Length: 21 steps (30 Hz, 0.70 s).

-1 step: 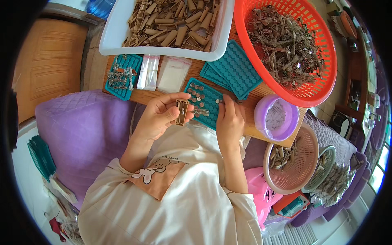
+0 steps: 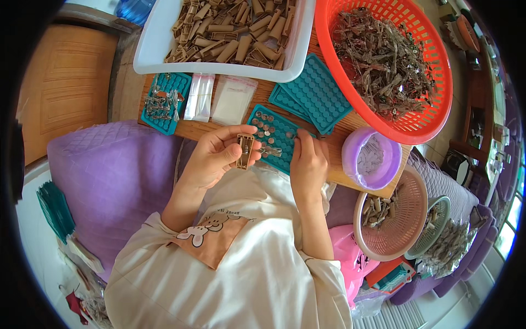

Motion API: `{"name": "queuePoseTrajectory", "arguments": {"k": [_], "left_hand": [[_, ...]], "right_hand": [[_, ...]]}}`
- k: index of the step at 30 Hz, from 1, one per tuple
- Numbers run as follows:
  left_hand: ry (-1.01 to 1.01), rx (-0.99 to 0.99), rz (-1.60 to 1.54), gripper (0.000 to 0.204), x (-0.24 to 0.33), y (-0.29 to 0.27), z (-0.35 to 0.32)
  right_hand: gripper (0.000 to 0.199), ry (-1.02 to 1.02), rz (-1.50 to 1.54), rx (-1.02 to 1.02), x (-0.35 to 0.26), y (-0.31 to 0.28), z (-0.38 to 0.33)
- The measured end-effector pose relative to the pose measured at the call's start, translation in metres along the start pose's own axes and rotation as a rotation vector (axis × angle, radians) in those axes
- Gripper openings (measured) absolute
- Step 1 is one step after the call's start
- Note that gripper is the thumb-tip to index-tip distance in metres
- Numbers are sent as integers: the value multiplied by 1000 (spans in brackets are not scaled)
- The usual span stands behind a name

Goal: The person assembles small metal components into plastic housings by hand, then places the assembled units into sorting trays.

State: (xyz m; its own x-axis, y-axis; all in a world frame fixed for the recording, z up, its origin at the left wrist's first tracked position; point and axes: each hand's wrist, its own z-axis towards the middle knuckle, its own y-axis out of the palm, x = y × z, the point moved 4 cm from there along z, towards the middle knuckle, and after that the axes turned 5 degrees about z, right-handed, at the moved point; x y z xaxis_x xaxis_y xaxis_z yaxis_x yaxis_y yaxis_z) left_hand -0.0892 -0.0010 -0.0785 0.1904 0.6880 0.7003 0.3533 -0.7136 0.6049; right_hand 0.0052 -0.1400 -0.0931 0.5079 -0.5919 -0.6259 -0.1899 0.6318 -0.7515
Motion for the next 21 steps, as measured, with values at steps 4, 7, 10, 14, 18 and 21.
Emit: {"name": "queuePoseTrajectory", "arguments": {"k": [4, 7, 10, 14, 18, 21], "left_hand": [[-10, -15, -20, 37, -5, 1, -1], [-18, -14, -28, 38, -7, 1, 0], [-24, -10, -28, 39, -8, 1, 1], [-18, 30, 5, 45, -8, 2, 2], [-21, 19, 10, 40, -8, 3, 2], [-29, 8, 25, 36, -8, 5, 2]], "right_hand": [[15, -41, -4, -41, 0, 2, 3], [16, -28, -1, -25, -4, 1, 6], [17, -88, -13, -21, -6, 3, 6], [18, -62, -8, -77, -2, 6, 4], [21, 51, 251, 8, -7, -6, 5], [23, 18, 462, 119, -25, -21, 1]]}}
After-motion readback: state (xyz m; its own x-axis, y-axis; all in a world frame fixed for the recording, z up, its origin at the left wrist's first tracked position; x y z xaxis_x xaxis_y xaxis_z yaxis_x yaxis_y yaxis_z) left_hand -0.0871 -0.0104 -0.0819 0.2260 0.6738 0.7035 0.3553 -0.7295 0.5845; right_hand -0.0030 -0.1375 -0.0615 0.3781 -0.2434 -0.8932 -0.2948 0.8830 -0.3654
